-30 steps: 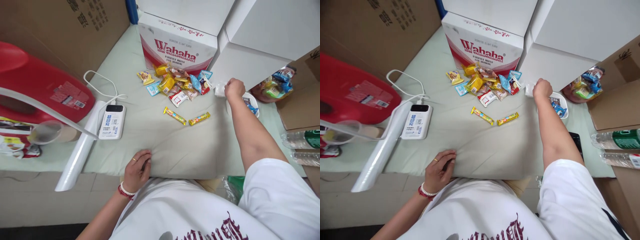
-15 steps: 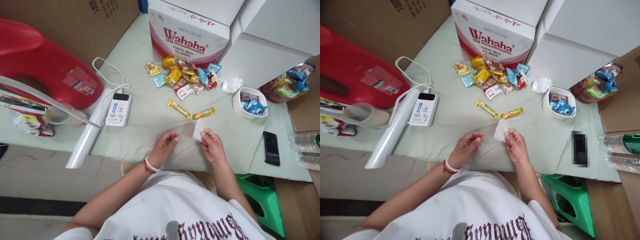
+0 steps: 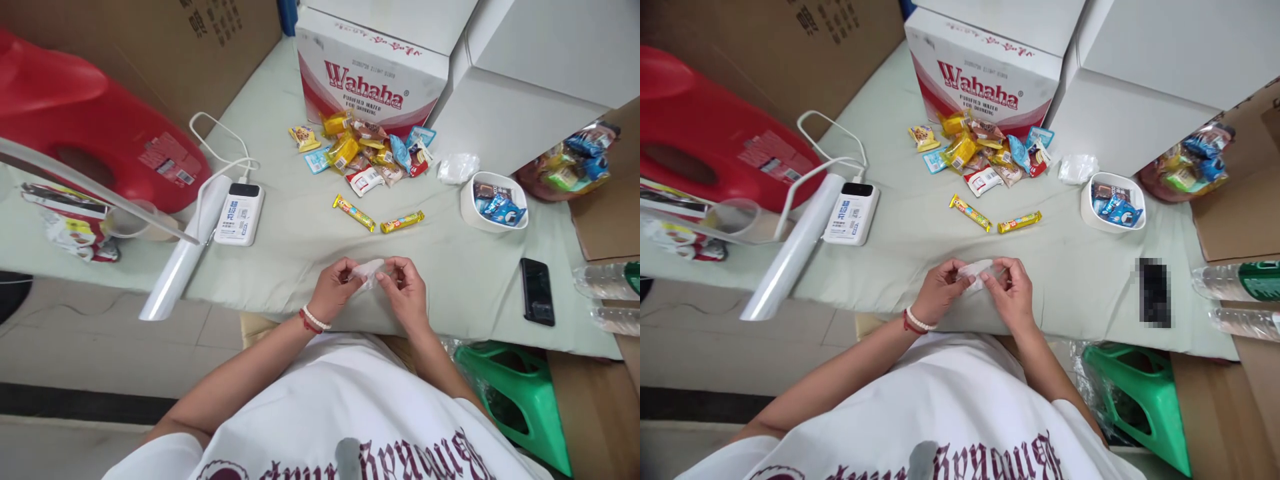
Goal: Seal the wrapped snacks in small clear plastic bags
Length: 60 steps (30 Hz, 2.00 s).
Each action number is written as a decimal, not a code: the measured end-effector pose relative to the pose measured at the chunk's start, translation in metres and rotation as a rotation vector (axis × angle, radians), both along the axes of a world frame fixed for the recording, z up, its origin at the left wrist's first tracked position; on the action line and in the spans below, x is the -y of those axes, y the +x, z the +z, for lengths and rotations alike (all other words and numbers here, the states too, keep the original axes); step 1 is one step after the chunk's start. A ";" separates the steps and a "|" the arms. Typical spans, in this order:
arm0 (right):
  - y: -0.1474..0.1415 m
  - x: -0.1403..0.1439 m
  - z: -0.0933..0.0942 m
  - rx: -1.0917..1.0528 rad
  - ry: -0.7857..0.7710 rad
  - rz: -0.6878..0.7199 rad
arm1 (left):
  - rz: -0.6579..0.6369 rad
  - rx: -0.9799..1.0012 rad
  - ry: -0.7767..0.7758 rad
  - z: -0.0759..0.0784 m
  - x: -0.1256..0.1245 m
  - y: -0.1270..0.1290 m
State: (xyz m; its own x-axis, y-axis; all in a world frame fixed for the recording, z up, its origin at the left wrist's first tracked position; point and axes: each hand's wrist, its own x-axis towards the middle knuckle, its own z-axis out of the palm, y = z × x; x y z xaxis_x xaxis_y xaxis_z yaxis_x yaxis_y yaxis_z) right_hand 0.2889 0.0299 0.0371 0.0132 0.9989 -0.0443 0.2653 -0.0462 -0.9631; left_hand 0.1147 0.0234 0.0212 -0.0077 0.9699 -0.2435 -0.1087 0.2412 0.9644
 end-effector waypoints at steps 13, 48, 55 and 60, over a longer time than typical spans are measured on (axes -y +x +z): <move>-0.014 -0.012 0.009 -0.549 -0.377 0.024 | 0.038 0.116 -0.014 0.003 0.007 -0.014; -0.002 -0.003 -0.004 -0.331 -0.442 0.143 | -0.095 -0.100 0.124 -0.002 0.009 -0.026; 0.007 -0.008 0.004 -0.249 -0.350 0.187 | -0.092 0.093 -0.012 0.001 0.007 -0.037; -0.015 -0.003 0.002 -0.150 -0.238 0.326 | -0.071 0.082 -0.002 -0.003 0.007 -0.027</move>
